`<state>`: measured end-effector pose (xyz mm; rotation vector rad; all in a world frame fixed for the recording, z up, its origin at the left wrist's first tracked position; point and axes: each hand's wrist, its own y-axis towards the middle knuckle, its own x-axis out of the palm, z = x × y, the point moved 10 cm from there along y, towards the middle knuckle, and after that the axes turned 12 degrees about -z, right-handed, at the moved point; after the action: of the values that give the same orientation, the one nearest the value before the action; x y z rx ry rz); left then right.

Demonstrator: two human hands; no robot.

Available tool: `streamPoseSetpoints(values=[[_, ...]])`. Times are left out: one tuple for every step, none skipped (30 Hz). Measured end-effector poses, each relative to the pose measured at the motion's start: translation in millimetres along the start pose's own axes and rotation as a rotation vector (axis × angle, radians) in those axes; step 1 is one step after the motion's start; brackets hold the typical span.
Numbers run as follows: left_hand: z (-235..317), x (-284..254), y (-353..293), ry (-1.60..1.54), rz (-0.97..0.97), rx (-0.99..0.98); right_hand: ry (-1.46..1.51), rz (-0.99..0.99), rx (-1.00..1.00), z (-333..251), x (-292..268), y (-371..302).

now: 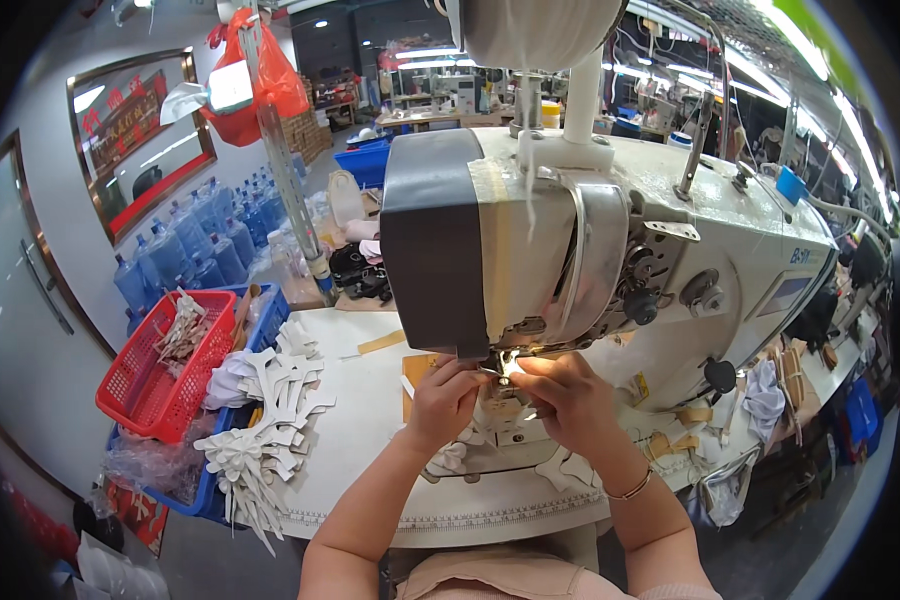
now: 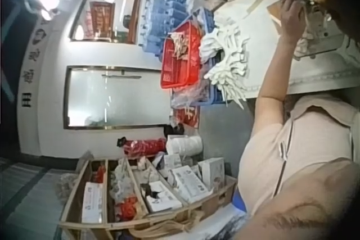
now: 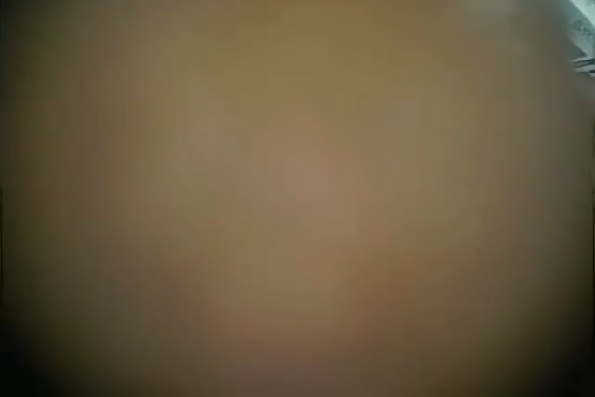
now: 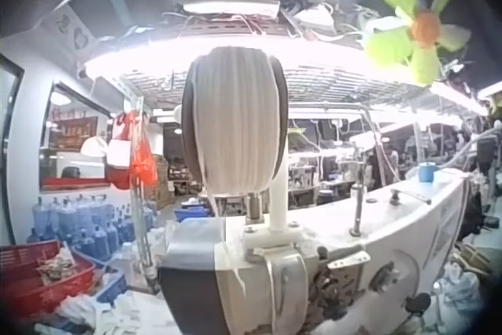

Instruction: Stitching pieces of shoe upper material using a sewing machine.

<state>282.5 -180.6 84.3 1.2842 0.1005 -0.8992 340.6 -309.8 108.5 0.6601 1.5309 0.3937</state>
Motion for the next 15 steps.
streamPoseSetpoints(values=[[-0.5, -0.7, -0.5, 0.003, 0.0, 0.0, 0.014, -0.002, 0.005, 0.1, 0.7, 0.3], [-0.6, -0.5, -0.8, -0.004, -0.002, -0.008, 0.027, -0.007, 0.012, 0.6, 0.6, -0.3], [-1.0, -0.2, -1.0, -0.012, -0.004, -0.017, 0.026, -0.008, 0.013, 0.4, 0.8, -0.4], [-0.8, 0.2, -1.2, -0.013, -0.004, -0.017, 0.033, -0.01, 0.02, 1.1, 1.4, -0.2], [-0.3, 0.3, -0.5, -0.018, 0.001, -0.006, 0.038, -0.012, 0.027, 2.4, 1.3, 0.2], [0.2, 0.6, 0.1, -0.024, 0.007, 0.005, 0.037, -0.011, 0.028, 2.9, 0.7, -0.2], [-0.9, 2.2, 0.1, -0.025, 0.007, 0.007, 0.042, -0.007, 0.02, 2.8, -0.5, -0.8], [2.2, 1.6, -1.6, -0.01, 0.023, 0.04, 0.05, -0.003, 0.013, 1.7, -1.2, -1.9], [5.9, 0.7, -3.0, 0.005, 0.039, 0.073, 0.05, -0.003, 0.015, 1.2, -2.7, -2.0], [6.5, 1.0, -3.5, 0.004, 0.038, 0.074, 0.049, -0.016, 0.02, 1.0, -4.3, -0.9], [6.3, 0.6, -2.3, -0.01, 0.029, 0.061, 0.047, -0.028, 0.024, 1.2, -5.0, 0.6], [5.9, 0.5, -1.3, -0.024, 0.02, 0.05, 0.047, -0.026, 0.025, 2.0, -6.7, 0.9], [6.7, 0.2, -1.2, -0.024, 0.02, 0.051, 0.084, -0.007, 0.018, 3.9, -10.8, -0.3], [6.1, 0.7, -1.3, -0.028, 0.004, 0.047, 0.122, 0.012, 0.009, 6.5, -14.1, -1.8], [5.8, 0.8, -1.8, -0.033, -0.01, 0.043, 0.113, 0.006, 0.042, 15.8, -15.6, -5.8]])
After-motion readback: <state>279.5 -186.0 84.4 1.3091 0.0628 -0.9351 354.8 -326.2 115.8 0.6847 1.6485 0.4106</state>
